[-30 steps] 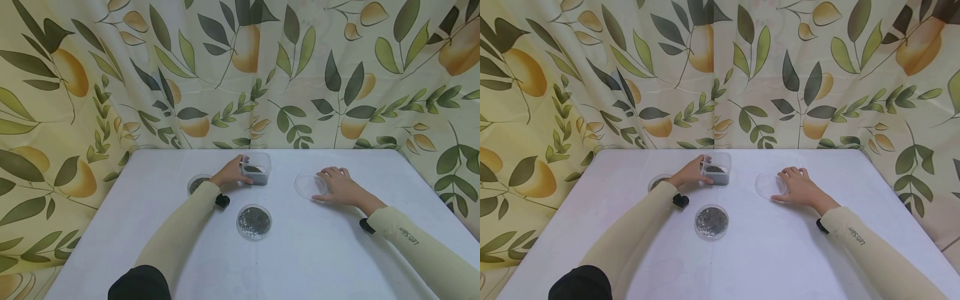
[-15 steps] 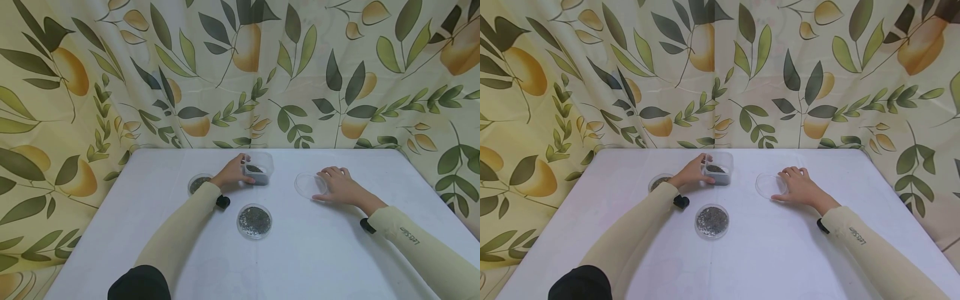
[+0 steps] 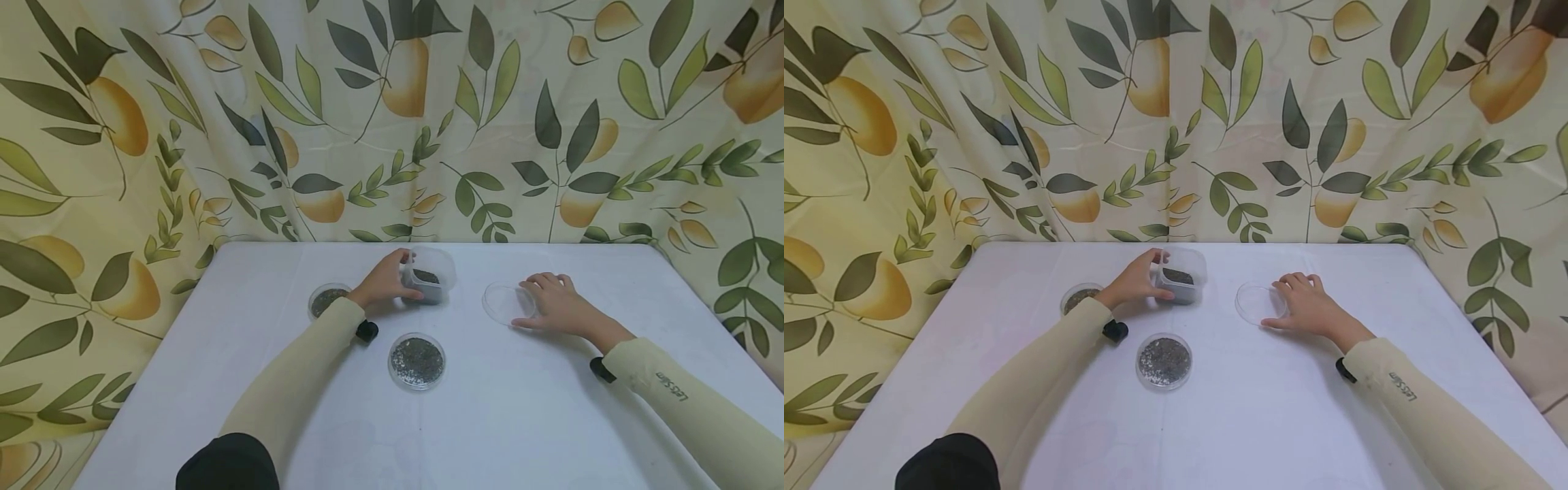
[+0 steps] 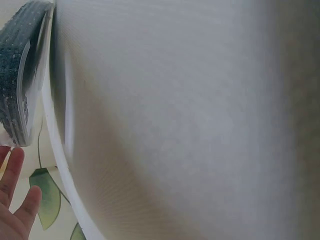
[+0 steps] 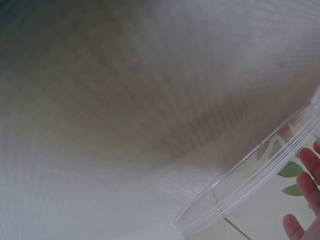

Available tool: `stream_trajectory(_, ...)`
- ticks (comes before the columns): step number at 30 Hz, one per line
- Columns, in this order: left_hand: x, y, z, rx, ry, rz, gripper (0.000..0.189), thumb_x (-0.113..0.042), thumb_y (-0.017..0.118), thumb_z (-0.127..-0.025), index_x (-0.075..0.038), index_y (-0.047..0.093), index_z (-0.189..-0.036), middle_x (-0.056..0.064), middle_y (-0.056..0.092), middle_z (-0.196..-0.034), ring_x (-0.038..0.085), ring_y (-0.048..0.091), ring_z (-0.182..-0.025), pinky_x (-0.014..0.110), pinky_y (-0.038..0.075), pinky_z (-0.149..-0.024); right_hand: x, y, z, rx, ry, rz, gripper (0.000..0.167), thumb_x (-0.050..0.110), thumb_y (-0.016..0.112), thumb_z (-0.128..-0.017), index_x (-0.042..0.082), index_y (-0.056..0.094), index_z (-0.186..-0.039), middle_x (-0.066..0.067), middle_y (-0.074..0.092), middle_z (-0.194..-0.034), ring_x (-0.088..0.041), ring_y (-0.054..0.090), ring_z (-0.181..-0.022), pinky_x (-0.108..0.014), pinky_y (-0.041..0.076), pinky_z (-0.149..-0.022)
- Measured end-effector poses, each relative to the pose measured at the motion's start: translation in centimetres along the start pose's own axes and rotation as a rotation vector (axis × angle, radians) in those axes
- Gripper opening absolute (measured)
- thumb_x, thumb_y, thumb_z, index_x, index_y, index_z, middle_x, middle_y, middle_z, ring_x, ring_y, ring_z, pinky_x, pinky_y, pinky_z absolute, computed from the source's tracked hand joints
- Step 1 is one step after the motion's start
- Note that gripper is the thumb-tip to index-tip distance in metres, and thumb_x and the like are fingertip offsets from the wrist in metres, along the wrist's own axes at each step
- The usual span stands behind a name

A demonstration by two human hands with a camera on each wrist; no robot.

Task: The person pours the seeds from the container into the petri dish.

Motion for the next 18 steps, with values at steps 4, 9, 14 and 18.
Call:
stream_trajectory(4, -0.3, 0.0, 0.0, 0.001, 0.012, -0.048, 0.089, -0.029, 0.087, -0.064, -0.005, 0.041, -0.137, 0.011, 0.052, -0.133, 0.023, 0.047, -0.126, 0.035, 0.035, -0.111, 0.1, -0.1, 0.0, -0.001, -0.003, 0.003, 0.082, 0.061, 0.068, -0.073, -0.002, 0.053, -0.124, -0.023, 0.053, -0.122, -0.04, 0.041, -0.12, -0.065, 0.024, -0.097)
stream_trajectory(9, -0.8, -0.1, -0.1, 0.003, 0.042, -0.086, 0.088, -0.031, 0.086, -0.064, -0.005, 0.043, -0.136, 0.01, 0.053, -0.131, 0.022, 0.048, -0.125, 0.033, 0.035, -0.11, 0.3, -0.3, 0.1, -0.01, -0.012, 0.004, 0.081, 0.061, 0.068, -0.073, -0.001, 0.053, -0.123, -0.022, 0.054, -0.121, -0.04, 0.042, -0.119, -0.065, 0.025, -0.096)
stream_trajectory(14, -1.5, -0.3, 0.1, -0.02, 0.102, -0.213, 0.089, -0.041, 0.085, -0.064, -0.007, 0.045, -0.135, 0.007, 0.052, -0.132, 0.02, 0.048, -0.124, 0.034, 0.037, -0.108, 0.4, -0.4, 0.1, -0.018, -0.015, 0.0, 0.081, 0.061, 0.068, -0.073, -0.001, 0.054, -0.123, -0.022, 0.054, -0.12, -0.04, 0.043, -0.118, -0.064, 0.026, -0.096)
stream_trajectory(18, -2.3, -0.3, 0.2, -0.036, 0.161, -0.378, 0.091, -0.053, 0.08, -0.064, -0.009, 0.044, -0.135, 0.004, 0.052, -0.132, 0.019, 0.047, -0.123, 0.033, 0.04, -0.105, 0.4, -0.5, 0.2, -0.015, -0.007, -0.007, 0.081, 0.062, 0.068, -0.072, -0.001, 0.054, -0.122, -0.022, 0.054, -0.121, -0.04, 0.042, -0.118, -0.063, 0.026, -0.095)
Point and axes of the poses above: each hand's wrist, its own z-axis away from the middle knuckle, its own y-axis out of the palm, x = y × z, the point moved 9 cm from there along -z, towards the middle knuckle
